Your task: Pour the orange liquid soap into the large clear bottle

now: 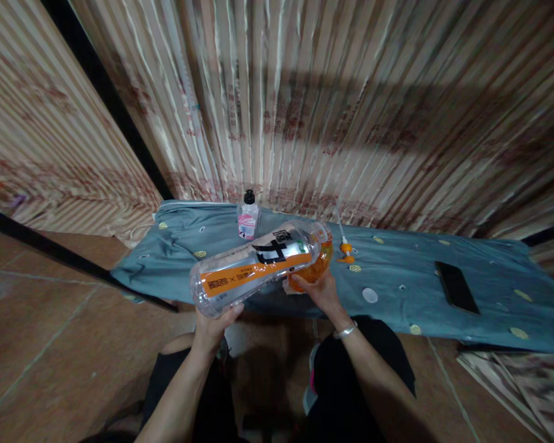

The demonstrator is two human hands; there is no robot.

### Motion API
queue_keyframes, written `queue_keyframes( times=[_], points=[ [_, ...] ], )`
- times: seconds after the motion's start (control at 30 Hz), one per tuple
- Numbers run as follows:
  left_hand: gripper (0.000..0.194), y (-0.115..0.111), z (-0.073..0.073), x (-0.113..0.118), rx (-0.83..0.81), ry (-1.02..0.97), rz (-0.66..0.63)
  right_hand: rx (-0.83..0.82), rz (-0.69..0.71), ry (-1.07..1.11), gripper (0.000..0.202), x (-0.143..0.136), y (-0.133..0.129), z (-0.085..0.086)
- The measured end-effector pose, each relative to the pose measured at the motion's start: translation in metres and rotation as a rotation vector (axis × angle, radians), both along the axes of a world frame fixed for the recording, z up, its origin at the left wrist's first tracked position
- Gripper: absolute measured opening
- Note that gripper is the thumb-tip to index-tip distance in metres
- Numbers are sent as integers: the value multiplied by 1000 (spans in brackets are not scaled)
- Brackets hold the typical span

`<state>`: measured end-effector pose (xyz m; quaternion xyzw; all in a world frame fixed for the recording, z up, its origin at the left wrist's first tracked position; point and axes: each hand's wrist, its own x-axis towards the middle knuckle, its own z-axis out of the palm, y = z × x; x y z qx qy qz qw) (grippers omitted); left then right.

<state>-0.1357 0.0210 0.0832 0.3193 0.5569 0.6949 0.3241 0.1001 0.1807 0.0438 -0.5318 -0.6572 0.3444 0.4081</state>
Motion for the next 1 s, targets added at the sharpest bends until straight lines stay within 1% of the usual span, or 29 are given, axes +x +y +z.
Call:
queue_keyframes(
  times=[0.17,0.3,0.47,0.67,0.8,1.0],
  points=[
    [52,1,5,3,7,-23,4,-13,-24,-11,79,0,1,-2],
    [51,1,8,5,-9,-10,28,12,-21,6,76,0,2,-3],
    [50,2,10,4,-36,7,19,24,-10,17,75,-1,1,-2],
    [53,3,8,4,3,-31,42,32,-2,5,72,-1,1,0],
    [53,2,5,3,-8,-30,32,13,6,7,71,0,2,0],
    [54,3,4,3,-40,-20,47,36,14,-12,71,0,1,2]
  ],
)
